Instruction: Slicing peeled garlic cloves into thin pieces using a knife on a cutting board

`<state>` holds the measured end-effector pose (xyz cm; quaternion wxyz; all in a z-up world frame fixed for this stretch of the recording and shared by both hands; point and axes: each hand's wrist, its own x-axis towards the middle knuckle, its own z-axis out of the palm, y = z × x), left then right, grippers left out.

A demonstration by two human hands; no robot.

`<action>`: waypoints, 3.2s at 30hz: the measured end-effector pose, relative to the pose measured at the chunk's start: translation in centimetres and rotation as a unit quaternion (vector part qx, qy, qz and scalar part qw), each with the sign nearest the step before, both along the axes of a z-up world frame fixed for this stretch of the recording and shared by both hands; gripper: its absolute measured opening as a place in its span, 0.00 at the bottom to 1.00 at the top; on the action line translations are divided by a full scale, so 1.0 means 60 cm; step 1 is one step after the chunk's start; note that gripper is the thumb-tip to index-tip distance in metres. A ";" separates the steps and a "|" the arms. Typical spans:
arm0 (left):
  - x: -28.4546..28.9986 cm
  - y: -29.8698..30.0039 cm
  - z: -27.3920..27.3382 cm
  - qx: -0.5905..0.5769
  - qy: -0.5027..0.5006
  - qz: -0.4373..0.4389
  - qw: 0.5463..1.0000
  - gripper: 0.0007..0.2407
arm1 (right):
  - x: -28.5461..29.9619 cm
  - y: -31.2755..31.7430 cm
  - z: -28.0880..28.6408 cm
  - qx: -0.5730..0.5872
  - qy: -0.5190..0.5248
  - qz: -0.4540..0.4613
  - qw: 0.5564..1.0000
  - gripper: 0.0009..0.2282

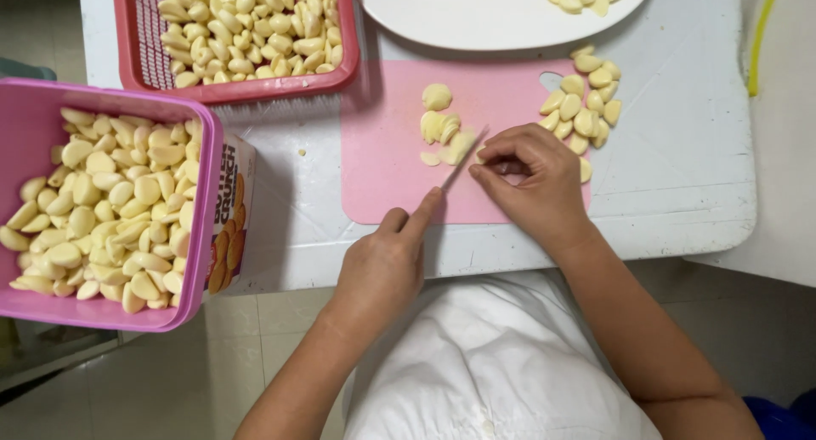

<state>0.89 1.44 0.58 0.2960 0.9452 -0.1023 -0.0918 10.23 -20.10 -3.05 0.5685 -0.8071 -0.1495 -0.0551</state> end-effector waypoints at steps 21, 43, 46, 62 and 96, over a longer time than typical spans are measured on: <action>0.026 0.023 0.001 -0.165 0.183 0.086 0.965 0.23 | 0.247 -0.168 0.020 -0.233 -0.215 -0.070 0.946 0.11; 0.005 -0.008 -0.020 -0.127 -0.011 0.060 0.990 0.21 | 0.035 -0.041 0.023 -0.263 -0.168 0.091 0.946 0.06; 0.003 -0.014 -0.013 -0.106 -0.038 0.059 0.992 0.21 | 0.022 -0.029 0.016 -0.218 -0.168 0.099 0.956 0.06; 0.003 -0.012 -0.007 -0.097 -0.006 0.046 0.994 0.22 | 0.011 -0.017 0.014 -0.094 -0.063 0.003 0.994 0.07; 0.000 -0.023 -0.021 -0.104 -0.040 0.055 0.992 0.22 | 0.011 -0.013 0.000 -0.092 -0.073 0.002 0.993 0.07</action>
